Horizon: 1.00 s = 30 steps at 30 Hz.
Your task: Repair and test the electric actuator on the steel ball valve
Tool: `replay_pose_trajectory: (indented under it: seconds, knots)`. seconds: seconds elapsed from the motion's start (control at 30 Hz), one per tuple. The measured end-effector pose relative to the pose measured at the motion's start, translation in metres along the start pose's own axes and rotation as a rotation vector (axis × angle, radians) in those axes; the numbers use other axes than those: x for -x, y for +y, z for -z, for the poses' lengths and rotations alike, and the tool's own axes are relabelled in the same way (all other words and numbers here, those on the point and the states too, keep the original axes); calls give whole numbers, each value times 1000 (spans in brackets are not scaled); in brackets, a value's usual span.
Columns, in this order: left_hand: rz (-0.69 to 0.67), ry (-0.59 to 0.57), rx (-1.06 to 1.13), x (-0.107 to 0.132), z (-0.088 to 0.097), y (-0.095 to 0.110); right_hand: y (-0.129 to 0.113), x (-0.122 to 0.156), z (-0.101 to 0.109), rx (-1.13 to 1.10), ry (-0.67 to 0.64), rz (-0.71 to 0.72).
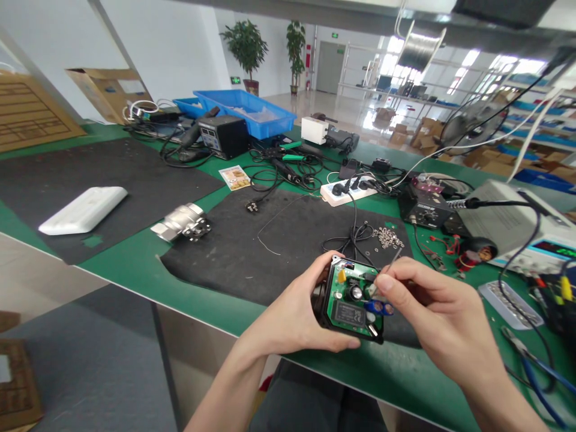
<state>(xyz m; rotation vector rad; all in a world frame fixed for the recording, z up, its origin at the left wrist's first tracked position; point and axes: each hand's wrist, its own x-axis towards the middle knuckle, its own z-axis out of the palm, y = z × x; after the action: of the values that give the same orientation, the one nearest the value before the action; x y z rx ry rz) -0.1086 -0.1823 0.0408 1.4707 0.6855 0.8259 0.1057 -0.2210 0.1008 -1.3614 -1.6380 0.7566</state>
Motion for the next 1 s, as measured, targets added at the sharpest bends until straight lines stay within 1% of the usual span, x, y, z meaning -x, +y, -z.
replay_pose_trajectory:
  seconds: [0.07, 0.23, 0.37, 0.43, 0.5, 0.57, 0.63, 0.67, 0.73, 0.77, 0.87, 0.93, 1.0]
  knots:
    - [-7, 3, -15, 1, 0, -1, 1, -1, 0, 2, 4, 44]
    - [-10, 14, -48, 2, -1, -4, 2, -7, -1, -26, -40, 46]
    - [5, 22, -37, 0, -2, -4, 2, -3, -6, 61, -25, 190]
    - [10, 30, -17, -2, -3, -4, 4, 2, -9, 102, -9, 222]
    - [15, 47, 8, -4, -4, -4, 7, 6, -10, 129, 79, 233]
    - [15, 74, 28, -5, -6, -3, 9, 8, -9, 146, 228, 262]
    - [15, 109, 22, -6, -9, -3, 14, 8, -3, 161, 374, 271]
    - [15, 135, 0, -6, -11, -3, 18, 7, 2, 181, 421, 251]
    - [14, 209, -75, -7, -17, -4, 33, 4, 15, 268, 466, 167]
    - [15, 260, -128, -8, -20, -5, 45, 1, 22, 351, 455, 110]
    - [16, 440, -277, -13, -31, -12, 88, -6, 43, 673, 367, -58]
    - [22, 551, -324, -18, -36, -19, 116, -10, 55, 803, 313, -116]
    - [33, 636, -313, -25, -39, -25, 138, -12, 62, 896, 269, -147]
